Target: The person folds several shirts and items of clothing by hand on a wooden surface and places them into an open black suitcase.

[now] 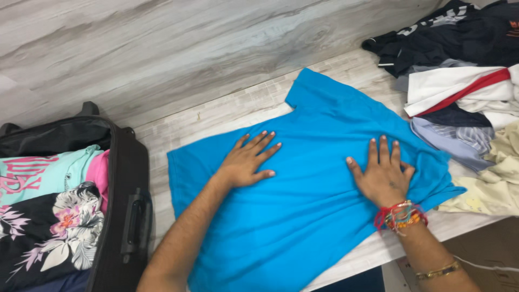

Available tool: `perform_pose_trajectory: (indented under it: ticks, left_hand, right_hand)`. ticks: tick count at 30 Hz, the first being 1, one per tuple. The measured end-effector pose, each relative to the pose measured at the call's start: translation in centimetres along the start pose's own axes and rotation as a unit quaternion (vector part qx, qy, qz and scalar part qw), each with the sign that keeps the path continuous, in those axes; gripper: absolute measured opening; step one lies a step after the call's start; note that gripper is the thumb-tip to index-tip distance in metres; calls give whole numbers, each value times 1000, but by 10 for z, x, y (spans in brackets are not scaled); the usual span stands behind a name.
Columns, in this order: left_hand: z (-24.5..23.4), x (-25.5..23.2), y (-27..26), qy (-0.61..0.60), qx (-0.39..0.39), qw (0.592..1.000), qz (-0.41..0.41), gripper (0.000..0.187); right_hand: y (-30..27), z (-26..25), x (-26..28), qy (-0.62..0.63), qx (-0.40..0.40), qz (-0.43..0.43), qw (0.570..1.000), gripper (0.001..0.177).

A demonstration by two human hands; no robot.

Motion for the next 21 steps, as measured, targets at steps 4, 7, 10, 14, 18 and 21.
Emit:
perform_pose_trajectory:
  ticks: [4,7,10,14,18,21]
  left_hand:
    - [26,-47,-6,-35,-81,983,-163,78]
    - [47,-99,-13,-69,-142,946,-282,84]
    - [51,-163,-8,-126,-204,907,-345,96]
    - [43,-227,23,-317,-196,849,-374,89]
    - [-1,-252,3,-367,-116,879,-280,78]
    - [-32,-236,-30,-292,-53,926,-235,47]
  right_hand:
    - [106,24,22,18,-1,-72,997,90]
    - [194,46,98,46,100,-135,985,88]
    - [194,63,220,21,145,-222,964,84]
    - [76,50,329,61,108,-514,849,71]
    - [-16,-15,307,206,279,-702,622,70]
    - [-21,-61,235,267,159,-649,694,62]
Point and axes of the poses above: each hand's wrist, its own y-axis towards the middle knuckle, its own z-axis out of the palm, x = y × z, the point moved 1 cm from there along y, towards the middle knuckle, and after that the axes turned 1 degree about -y, right-handed, at the moved point
